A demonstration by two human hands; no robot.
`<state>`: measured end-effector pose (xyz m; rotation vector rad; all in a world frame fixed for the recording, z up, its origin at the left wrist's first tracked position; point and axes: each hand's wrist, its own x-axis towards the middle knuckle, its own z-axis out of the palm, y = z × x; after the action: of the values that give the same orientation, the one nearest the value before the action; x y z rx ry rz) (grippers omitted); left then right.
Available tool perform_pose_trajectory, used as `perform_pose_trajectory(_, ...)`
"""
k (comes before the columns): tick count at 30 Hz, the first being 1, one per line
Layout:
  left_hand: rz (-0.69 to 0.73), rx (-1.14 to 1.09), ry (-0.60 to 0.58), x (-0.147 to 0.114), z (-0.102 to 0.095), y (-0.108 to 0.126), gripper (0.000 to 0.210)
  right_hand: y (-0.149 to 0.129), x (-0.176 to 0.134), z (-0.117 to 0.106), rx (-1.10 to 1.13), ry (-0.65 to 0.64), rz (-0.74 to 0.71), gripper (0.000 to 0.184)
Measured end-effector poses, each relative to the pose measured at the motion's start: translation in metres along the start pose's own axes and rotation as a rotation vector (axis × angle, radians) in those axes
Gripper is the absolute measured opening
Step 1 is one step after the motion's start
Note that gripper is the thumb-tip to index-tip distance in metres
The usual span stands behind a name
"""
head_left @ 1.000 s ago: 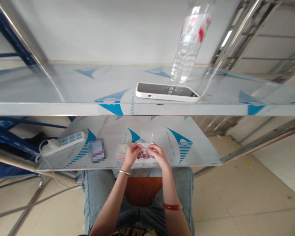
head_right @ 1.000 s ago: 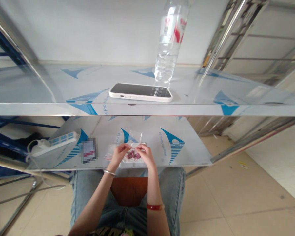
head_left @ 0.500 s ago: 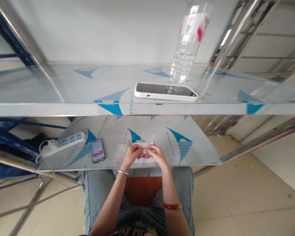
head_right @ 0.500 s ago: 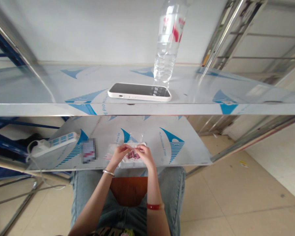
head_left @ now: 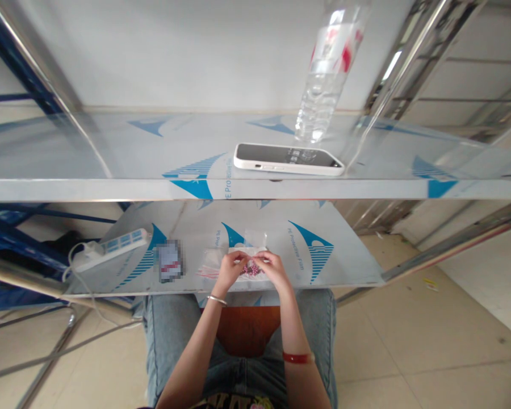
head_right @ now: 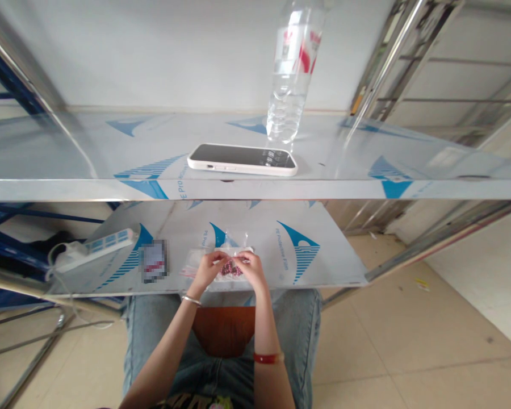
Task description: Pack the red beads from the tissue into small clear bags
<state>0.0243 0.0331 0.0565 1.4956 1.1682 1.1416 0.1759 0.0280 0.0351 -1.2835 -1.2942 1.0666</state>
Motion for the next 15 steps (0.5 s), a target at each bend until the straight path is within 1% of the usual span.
perform_pose_trajectory(3,-0.015,-0.005,-0.055,0.001,-0.003,-0.004,0.02,0.001,-0.001,0.0,0.018,-0.006,0.032,0.025)
perform_pose_trajectory(8,-0.003,0.027,-0.072,0.002,-0.004,-0.01,0.025,0.004,0.002,0.002,-0.008,0.025,-0.001,0.021)
perform_pose_trajectory(11,0.013,0.084,-0.045,0.001,-0.002,-0.011,0.024,0.006,0.003,0.005,-0.042,0.053,-0.026,0.018)
perform_pose_trajectory(15,0.011,0.162,0.036,0.001,-0.002,-0.014,0.024,0.013,0.005,0.013,-0.024,0.095,-0.017,0.019)
